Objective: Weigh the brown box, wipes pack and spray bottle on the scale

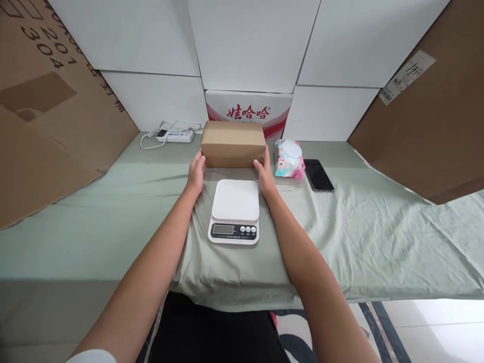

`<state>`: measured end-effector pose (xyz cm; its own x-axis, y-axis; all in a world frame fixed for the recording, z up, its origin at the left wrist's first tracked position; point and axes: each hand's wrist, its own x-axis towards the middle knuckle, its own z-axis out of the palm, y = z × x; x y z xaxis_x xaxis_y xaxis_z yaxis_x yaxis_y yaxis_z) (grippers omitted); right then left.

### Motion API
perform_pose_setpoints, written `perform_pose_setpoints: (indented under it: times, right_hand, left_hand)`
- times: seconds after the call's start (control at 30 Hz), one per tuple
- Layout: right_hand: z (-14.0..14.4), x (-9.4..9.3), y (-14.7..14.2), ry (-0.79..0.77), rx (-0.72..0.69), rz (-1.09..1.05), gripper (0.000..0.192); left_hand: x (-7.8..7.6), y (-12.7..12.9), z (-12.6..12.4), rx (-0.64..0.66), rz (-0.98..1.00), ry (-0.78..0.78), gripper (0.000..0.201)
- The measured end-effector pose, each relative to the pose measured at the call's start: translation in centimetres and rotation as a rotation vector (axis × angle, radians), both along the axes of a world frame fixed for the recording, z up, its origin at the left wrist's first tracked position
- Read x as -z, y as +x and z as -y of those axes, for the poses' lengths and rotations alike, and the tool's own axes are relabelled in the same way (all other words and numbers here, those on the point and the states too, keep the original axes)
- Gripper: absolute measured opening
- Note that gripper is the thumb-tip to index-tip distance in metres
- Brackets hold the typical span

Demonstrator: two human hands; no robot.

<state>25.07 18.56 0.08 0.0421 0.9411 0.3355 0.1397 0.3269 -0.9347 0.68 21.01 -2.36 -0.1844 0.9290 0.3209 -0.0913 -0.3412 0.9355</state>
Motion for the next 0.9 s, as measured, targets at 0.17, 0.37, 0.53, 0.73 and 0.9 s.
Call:
perform_pose_setpoints:
  times: [0.17,0.37,0.53,0.73,0.9]
  right_hand:
    - [2.9,-2.2,0.1,0.128,0.073,0.061,0.083]
    - [11.9,-3.4,1.8,0.192,0.151,0.180,0.092]
    - [17.4,-1.1,2.6,0.200,0.149,0.210,0.091]
    - [17.3,-0.4,2.7,0.185,0.211,0.213,0.087]
    - [17.0,-0.1,2.8,0.193,0.223,0.181,0.084]
  left_hand:
    - [-3.3,0.7,4.4,0.008,0.004,0.067,0.076]
    - [-5.1,0.6,14.4,0.006,-0.044,0.025,0.077]
    - [-2.8,0.4,20.4,-0.036,-0.028,-0.013,0.076]
    - [-1.1,0.9,21.8,-0.040,-0.055,-0.067,0.077]
    - [-1.2,0.9,21.7,-0.030,-0.072,-0.060,0.075]
